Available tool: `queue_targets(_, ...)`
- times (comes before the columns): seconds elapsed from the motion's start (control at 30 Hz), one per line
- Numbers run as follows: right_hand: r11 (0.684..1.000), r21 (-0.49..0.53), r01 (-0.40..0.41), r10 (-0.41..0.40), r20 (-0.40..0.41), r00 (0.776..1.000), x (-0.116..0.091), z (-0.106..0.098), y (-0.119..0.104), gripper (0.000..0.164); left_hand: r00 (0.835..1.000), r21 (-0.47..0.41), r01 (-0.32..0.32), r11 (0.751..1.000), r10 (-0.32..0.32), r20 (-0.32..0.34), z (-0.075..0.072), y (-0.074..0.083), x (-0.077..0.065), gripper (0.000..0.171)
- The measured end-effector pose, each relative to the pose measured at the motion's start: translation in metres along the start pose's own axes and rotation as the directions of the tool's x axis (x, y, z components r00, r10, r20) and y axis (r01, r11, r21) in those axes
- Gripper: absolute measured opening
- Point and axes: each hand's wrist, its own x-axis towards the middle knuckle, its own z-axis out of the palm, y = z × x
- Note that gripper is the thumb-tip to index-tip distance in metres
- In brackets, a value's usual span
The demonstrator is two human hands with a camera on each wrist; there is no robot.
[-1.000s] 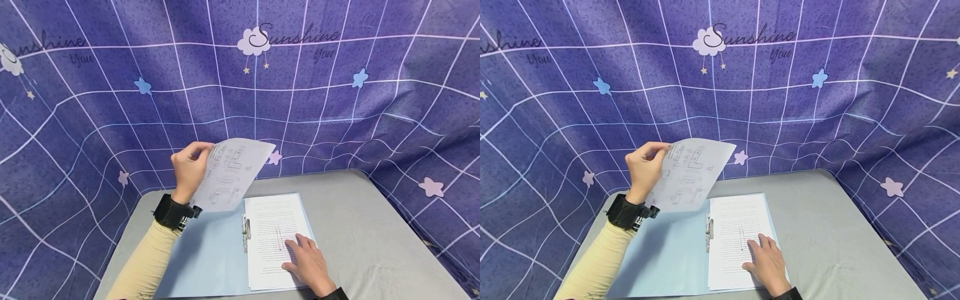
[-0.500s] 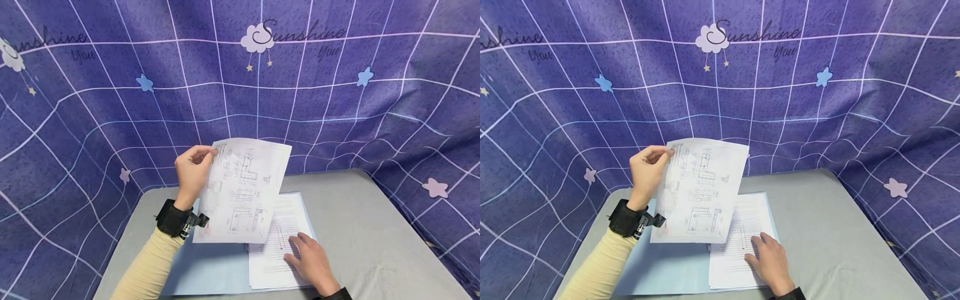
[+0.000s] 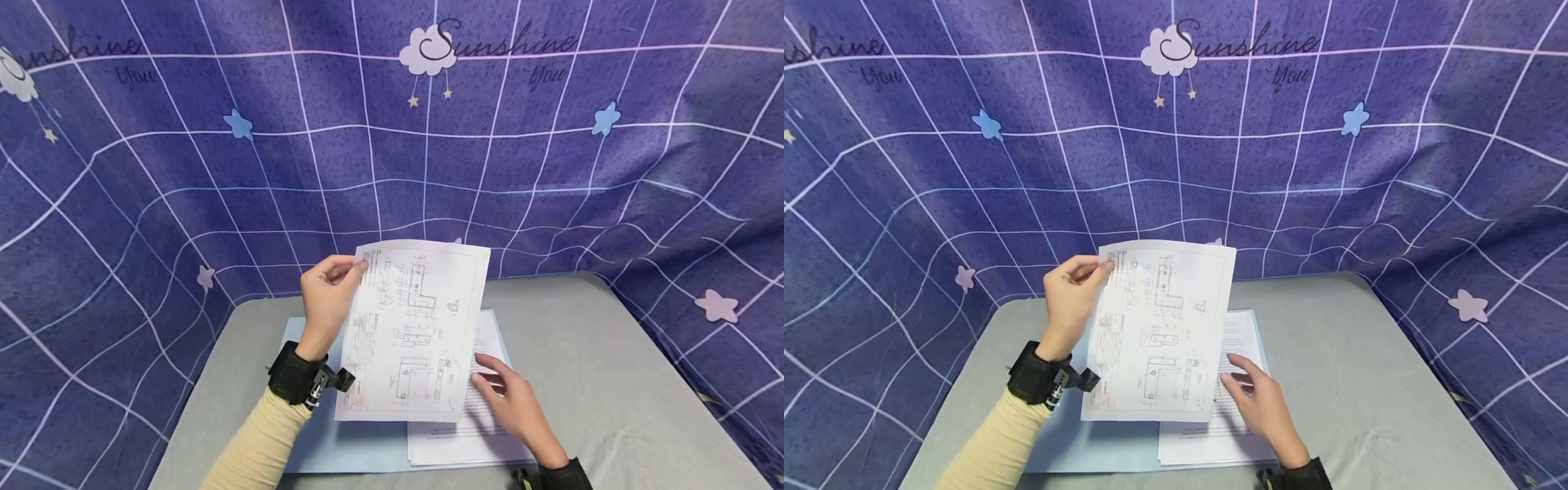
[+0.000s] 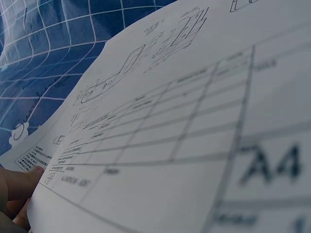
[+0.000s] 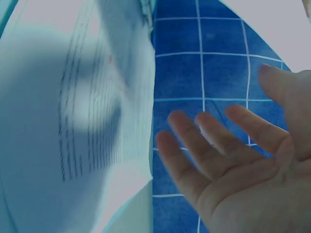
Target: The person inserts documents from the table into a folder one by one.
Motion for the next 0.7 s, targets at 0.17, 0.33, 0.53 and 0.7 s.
queue_targets(0.17, 0.969, 0.231, -0.084, 0.079, 0.032, 0.996, 0.003, 0.0, -0.008, 0.036, 1.0, 0.006, 0.013, 1.0, -0.013, 0.021, 0.001, -0.007, -0.009, 0.013)
queue_targets(0.33, 0.909, 0.392, -0.141, 0.125, 0.067, 0.99, 0.004, 0.003, -0.014, 0.035, 0.999, -0.007, 0.021, 1.0, -0.021, 0.03, 0.003, -0.012, -0.015, 0.014)
queue_targets(0.53, 0.888, 0.413, -0.205, 0.186, 0.085, 0.979, 0.003, 0.006, -0.019, 0.03, 0.998, -0.041, 0.049, 0.998, -0.047, 0.041, 0.006, -0.017, -0.02, 0.013)
queue_targets(0.7, 0.892, 0.395, -0.22, 0.203, 0.085, 0.976, 0.002, 0.007, -0.018, 0.028, 0.997, -0.052, 0.061, 0.997, -0.059, 0.048, 0.006, -0.017, -0.023, 0.012)
